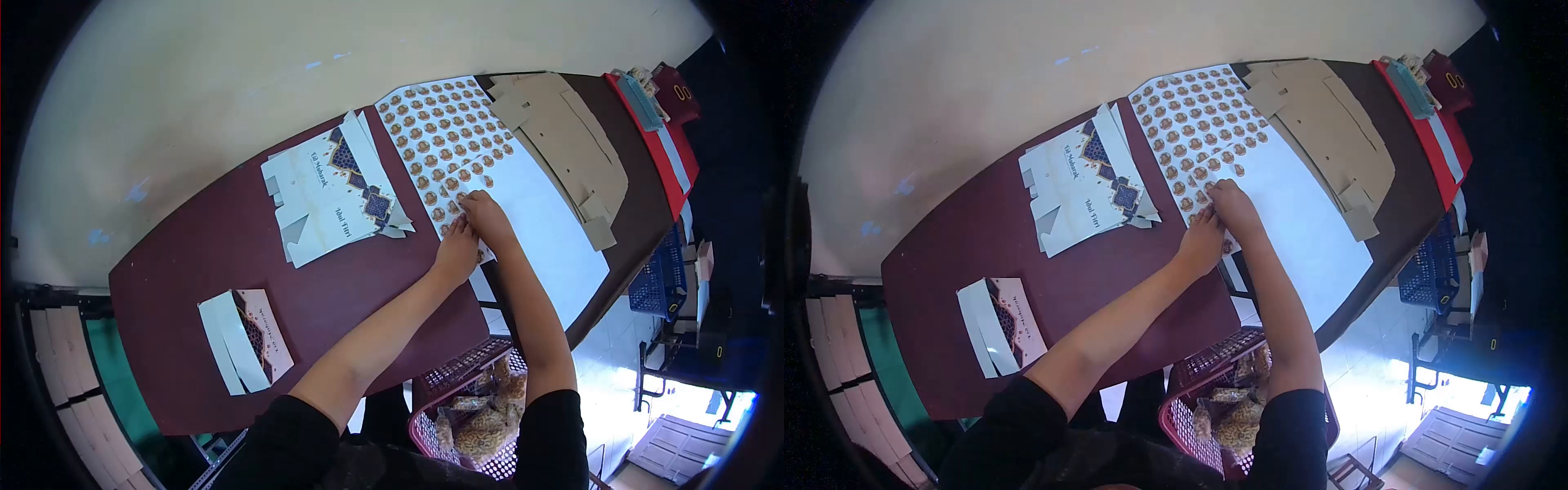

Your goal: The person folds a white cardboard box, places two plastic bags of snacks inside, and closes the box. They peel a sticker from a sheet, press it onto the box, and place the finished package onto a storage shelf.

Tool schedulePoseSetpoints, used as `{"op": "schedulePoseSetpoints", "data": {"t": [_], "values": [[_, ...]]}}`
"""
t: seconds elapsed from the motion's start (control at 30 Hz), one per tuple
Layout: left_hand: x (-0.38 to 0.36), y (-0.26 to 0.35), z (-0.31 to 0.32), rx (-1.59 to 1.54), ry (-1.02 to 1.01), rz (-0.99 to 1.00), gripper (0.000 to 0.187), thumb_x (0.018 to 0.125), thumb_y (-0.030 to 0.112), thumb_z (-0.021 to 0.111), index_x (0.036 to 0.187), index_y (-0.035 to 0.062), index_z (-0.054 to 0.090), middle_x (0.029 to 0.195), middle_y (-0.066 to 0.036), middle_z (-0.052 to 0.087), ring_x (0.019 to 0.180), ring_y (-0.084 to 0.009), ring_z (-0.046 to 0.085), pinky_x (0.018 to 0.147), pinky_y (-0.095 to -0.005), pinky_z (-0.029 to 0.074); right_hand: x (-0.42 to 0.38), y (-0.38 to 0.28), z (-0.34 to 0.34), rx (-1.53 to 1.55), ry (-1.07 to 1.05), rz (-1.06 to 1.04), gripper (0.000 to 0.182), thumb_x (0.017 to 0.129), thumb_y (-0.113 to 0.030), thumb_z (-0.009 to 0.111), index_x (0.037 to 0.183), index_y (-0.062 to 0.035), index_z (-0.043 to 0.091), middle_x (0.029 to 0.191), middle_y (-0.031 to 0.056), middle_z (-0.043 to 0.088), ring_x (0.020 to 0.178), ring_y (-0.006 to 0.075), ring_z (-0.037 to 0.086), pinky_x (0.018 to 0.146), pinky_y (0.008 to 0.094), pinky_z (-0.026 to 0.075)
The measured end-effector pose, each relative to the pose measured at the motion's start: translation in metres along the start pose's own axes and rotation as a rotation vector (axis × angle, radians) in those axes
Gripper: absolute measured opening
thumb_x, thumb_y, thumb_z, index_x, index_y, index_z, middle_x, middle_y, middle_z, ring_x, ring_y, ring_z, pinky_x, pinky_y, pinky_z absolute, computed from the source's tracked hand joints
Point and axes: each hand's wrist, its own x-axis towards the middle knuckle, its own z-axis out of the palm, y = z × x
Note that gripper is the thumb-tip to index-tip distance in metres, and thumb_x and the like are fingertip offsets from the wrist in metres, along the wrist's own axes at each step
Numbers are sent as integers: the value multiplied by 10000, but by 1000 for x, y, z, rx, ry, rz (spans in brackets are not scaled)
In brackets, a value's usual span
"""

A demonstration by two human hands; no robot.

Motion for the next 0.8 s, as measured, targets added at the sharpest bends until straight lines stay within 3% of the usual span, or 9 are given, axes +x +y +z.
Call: {"op": "schedulePoseSetpoints", "data": {"t": [0.17, 0.37, 0.57, 0.63, 0.7, 0.77, 0.8], "values": [[2, -1, 5, -8, 24, -4, 530, 854, 219, 582, 1287, -63, 460, 1366, -210, 424, 1348, -351, 305, 1132, -415, 230, 6, -5, -9, -128, -117, -14, 166, 759, -23, 574, 917, 4, 621, 910, 145, 609, 899, 290, 601, 789, 351, 518], [0, 1, 5, 57, 11, -11, 501, 844, 142, 548, 1291, -62, 453, 1362, -216, 425, 1344, -350, 314, 1128, -414, 241, 10, -11, -11, -190, -193, -14, 119, 778, -28, 574, 889, 2, 604, 862, 150, 605, 884, 298, 598, 769, 370, 521], [-1, 3, -1, 17, 23, -15, 489, 852, 97, 481, 1316, -48, 431, 1404, -210, 385, 1349, -350, 311, 1127, -416, 243, 10, 6, -2, 293, 159, 252, 152, 735, -86, 648, 796, 51, 628, 795, 177, 654, 774, 292, 648, 713, 363, 518], [-1, 2, 0, -55, 54, -4, 524, 850, 97, 477, 1352, -28, 395, 1439, -192, 353, 1357, -350, 302, 1130, -421, 237, 8, 11, -7, 478, 418, 510, 193, 723, -120, 682, 792, 58, 652, 788, 178, 678, 743, 254, 669, 715, 334, 517], [0, 0, -7, -63, 37, -2, 577, 834, 68, 492, 1384, -23, 346, 1458, -181, 332, 1368, -362, 275, 1129, -436, 234, 3, 19, -9, 491, 461, 587, 215, 749, -143, 685, 829, 55, 662, 783, 158, 685, 747, 218, 670, 719, 318, 517], [-5, -2, -21, -306, 236, 10, 542, 843, 22, 500, 1368, -31, 376, 1411, -203, 394, 1340, -372, 326, 1118, -421, 258, -3, 29, -4, 757, 553, 742, 228, 764, -171, 687, 834, 45, 666, 780, 135, 684, 751, 203, 666, 720, 312, 516], [-8, 3, -34, -310, 242, 10, 542, 843, 22, 500, 1368, -31, 376, 1411, -203, 394, 1340, -372, 326, 1118, -421, 258, -6, 20, -13, 741, 531, 743, 186, 793, -120, 672, 870, 48, 652, 834, 137, 677, 828, 192, 662, 774, 309, 523]]}}
